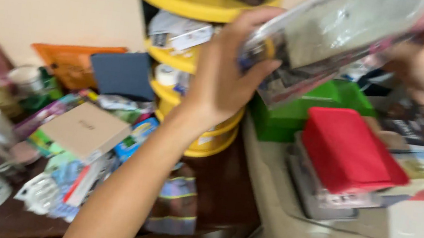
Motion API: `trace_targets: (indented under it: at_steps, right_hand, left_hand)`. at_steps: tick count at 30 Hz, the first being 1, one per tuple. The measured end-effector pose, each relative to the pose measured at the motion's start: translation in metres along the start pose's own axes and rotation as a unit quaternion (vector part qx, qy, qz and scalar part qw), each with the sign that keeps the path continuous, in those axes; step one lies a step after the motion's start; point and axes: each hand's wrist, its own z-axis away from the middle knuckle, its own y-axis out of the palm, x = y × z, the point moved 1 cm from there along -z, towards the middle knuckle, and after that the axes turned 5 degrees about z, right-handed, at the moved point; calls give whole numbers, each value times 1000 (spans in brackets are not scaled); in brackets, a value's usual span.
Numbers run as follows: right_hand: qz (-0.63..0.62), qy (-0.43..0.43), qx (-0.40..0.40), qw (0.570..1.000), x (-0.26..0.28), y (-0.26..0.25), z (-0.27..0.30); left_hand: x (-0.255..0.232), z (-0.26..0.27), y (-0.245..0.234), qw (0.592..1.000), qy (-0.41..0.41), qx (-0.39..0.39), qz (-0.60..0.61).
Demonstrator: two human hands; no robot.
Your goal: Organizing and sorting various small items, including boxes, plastic containers, and bags of parts on a cluttered desk.
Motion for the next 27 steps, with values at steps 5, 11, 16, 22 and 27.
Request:
trace_targets:
  at_steps: [5,11,16,22,27]
  right_hand:
    - [149,-4,-64,987,-114,-37,-44]
    - [38,191,-51,980,-207,-29,-66]
    - [-108,322,-42,940,-172,-21,-60]
    - [222,165,-56,959,-154,-27,-59]
    - [466,92,269,838,-135,-4,-31]
  left_hand:
    - [66,-42,90,998,22,39,-37]
    - [157,-19,164,970,155,9,-185]
    - [193,15,200,930,265,48,-248]
    - [154,8,179,877,-1,406,-259]
    - [151,6,153,936,-64,339,64]
